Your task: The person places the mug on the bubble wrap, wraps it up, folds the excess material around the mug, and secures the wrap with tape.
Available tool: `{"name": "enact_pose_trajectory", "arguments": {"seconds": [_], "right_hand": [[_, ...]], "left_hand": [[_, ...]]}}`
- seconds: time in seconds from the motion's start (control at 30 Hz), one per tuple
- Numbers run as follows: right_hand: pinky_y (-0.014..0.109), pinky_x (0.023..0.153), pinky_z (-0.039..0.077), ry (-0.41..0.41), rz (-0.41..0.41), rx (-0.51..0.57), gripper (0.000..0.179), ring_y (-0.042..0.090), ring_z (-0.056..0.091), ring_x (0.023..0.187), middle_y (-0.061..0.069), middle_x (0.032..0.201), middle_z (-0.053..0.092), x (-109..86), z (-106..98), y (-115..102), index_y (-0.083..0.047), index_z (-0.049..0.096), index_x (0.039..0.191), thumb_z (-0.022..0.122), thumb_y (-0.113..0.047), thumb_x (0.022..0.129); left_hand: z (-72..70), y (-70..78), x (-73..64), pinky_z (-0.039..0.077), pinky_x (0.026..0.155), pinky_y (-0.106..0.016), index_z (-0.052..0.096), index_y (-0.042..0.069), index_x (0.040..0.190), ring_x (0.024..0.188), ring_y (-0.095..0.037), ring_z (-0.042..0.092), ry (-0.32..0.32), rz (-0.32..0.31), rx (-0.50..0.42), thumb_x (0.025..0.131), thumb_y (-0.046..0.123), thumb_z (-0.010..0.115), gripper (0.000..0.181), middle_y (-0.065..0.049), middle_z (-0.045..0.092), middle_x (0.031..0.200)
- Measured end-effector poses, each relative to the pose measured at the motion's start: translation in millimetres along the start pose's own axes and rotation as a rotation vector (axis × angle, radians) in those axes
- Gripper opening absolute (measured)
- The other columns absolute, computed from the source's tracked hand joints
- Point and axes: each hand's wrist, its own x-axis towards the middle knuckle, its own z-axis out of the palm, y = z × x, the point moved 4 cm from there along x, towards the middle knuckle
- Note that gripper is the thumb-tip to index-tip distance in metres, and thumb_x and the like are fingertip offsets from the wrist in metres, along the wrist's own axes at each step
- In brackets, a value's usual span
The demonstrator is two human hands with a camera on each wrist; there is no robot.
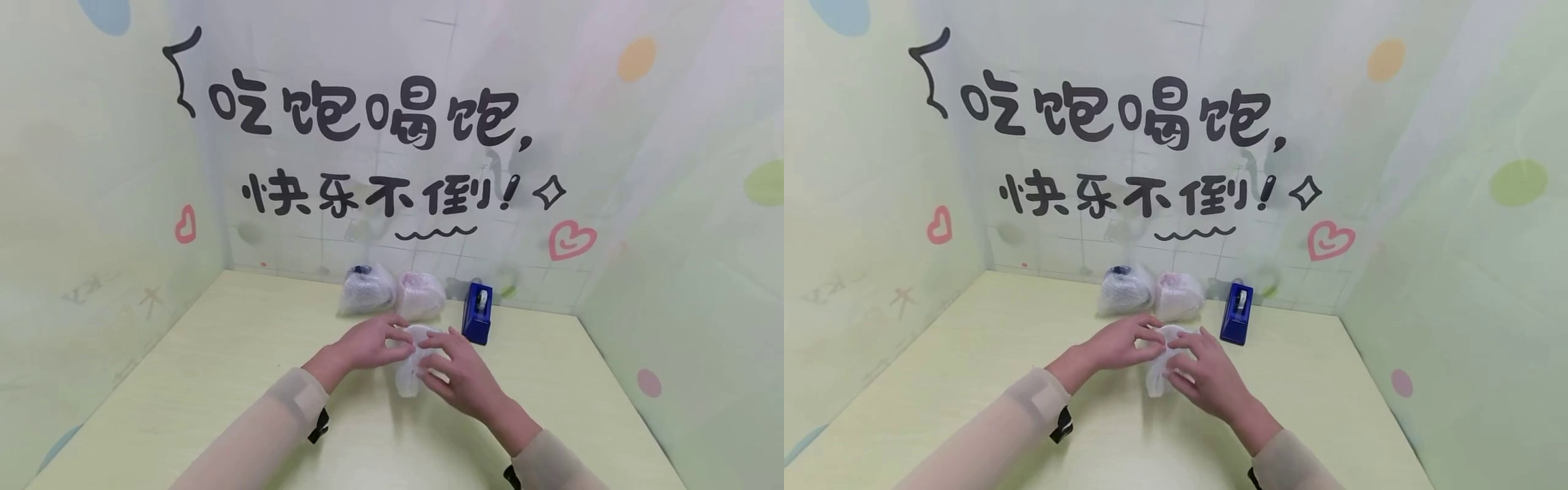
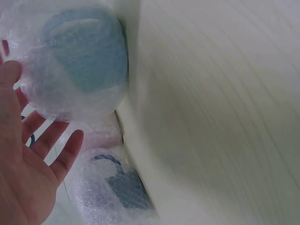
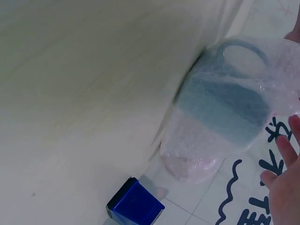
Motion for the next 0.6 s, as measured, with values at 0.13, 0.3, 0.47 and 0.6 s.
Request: {"name": "enact_pose_trajectory", "arguments": {"seconds": [0.13,0.3,0.47,0.6], "right_hand": [[0.043,0.088,0.067,-0.042,0.130,0.112,0.006,0.018,0.075,0.094,0.001,0.103,0.079,5.1,7,13,-0.014,0.074,0.101,0.080,-0.015,0.099],[0.027,0.068,0.062,-0.065,0.321,0.245,0.011,0.013,0.073,0.082,0.000,0.091,0.078,7.9,8,21,-0.013,0.073,0.096,0.080,-0.005,0.096],[0.023,0.068,0.062,-0.064,0.482,0.279,0.011,0.008,0.071,0.076,-0.003,0.081,0.076,7.0,11,26,-0.013,0.072,0.090,0.076,-0.008,0.099],[0.024,0.070,0.063,-0.042,0.538,0.283,0.011,0.003,0.066,0.072,-0.004,0.077,0.073,8.6,12,28,-0.013,0.071,0.088,0.075,-0.008,0.097]], "left_hand": [[1.3,0.7,0.0,0.060,0.107,-0.047,0.082,0.013,0.129,0.128,-0.032,0.070,0.012,0.018,0.009,0.106,0.033,0.068,0.034,-0.014,0.069,0.146],[2.8,0.3,-0.5,0.058,0.111,-0.049,0.081,0.012,0.132,0.131,-0.032,0.069,0.017,0.003,-0.018,0.109,0.034,0.067,0.035,-0.014,0.067,0.149],[4.0,0.6,-3.0,0.054,0.116,-0.054,0.079,0.013,0.136,0.137,-0.035,0.065,-0.016,-0.024,-0.075,0.113,0.038,0.060,0.039,-0.015,0.062,0.155],[5.5,-0.9,-7.1,0.048,0.122,-0.057,0.074,0.016,0.145,0.147,-0.036,0.057,-0.067,-0.064,-0.115,0.110,0.039,0.057,0.045,-0.013,0.054,0.164]]}}
